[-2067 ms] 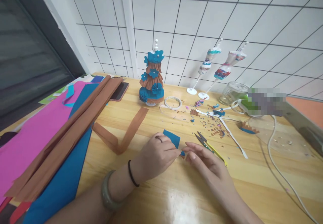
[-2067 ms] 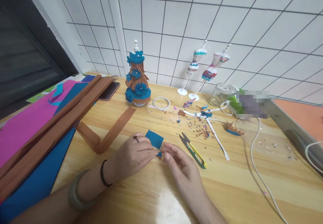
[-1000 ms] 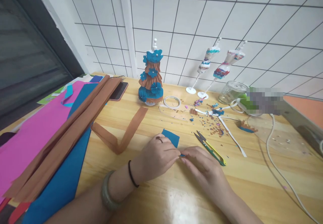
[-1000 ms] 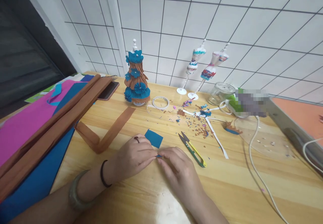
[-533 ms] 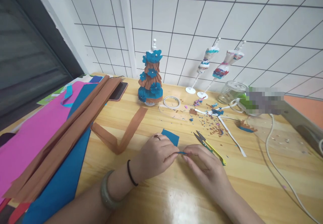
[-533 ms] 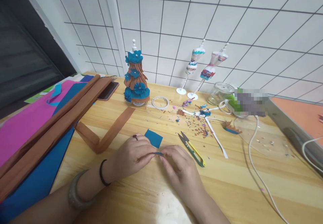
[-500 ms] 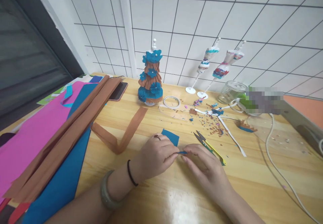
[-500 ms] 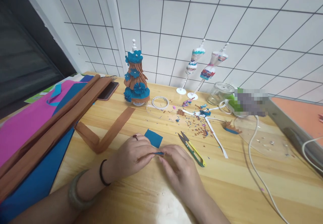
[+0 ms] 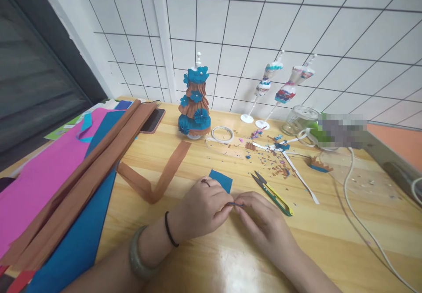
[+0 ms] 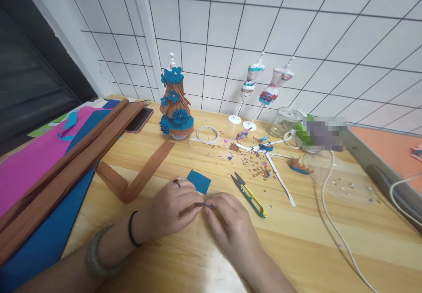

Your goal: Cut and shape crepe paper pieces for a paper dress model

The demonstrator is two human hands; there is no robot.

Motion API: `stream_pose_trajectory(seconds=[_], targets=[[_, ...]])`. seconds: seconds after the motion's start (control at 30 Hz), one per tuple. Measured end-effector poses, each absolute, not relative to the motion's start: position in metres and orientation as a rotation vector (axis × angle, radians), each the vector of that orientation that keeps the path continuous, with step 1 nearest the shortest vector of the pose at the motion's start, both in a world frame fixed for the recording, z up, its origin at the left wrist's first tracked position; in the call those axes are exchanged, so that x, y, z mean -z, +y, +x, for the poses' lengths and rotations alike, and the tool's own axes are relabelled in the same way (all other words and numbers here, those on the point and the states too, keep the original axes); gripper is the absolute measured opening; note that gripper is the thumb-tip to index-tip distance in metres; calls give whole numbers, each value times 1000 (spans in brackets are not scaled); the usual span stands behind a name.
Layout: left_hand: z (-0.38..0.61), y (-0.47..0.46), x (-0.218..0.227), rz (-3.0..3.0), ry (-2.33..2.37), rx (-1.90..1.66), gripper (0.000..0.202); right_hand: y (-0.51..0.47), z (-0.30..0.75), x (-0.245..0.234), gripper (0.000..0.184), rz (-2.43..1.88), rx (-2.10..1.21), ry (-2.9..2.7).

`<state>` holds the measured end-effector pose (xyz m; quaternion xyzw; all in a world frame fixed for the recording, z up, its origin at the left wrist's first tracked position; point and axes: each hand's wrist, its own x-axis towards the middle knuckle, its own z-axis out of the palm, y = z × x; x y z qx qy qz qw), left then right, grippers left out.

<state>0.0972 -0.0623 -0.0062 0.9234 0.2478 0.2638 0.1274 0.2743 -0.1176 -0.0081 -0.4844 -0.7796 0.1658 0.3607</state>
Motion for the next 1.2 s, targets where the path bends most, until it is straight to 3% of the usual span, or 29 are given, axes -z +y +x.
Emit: stream_pose_trajectory(seconds=[0.43, 0.9, 1.2], targets=[[97, -61, 10, 2850, 691, -829, 17, -118, 269, 9, 11, -1279, -499, -1937], [92, -57, 10, 2746, 775, -741, 9, -116, 265, 20, 15, -1325, -599, -1831], [85, -45, 10, 2507, 1252, -924, 9, -70, 281, -4, 24, -1546, -235, -1964]])
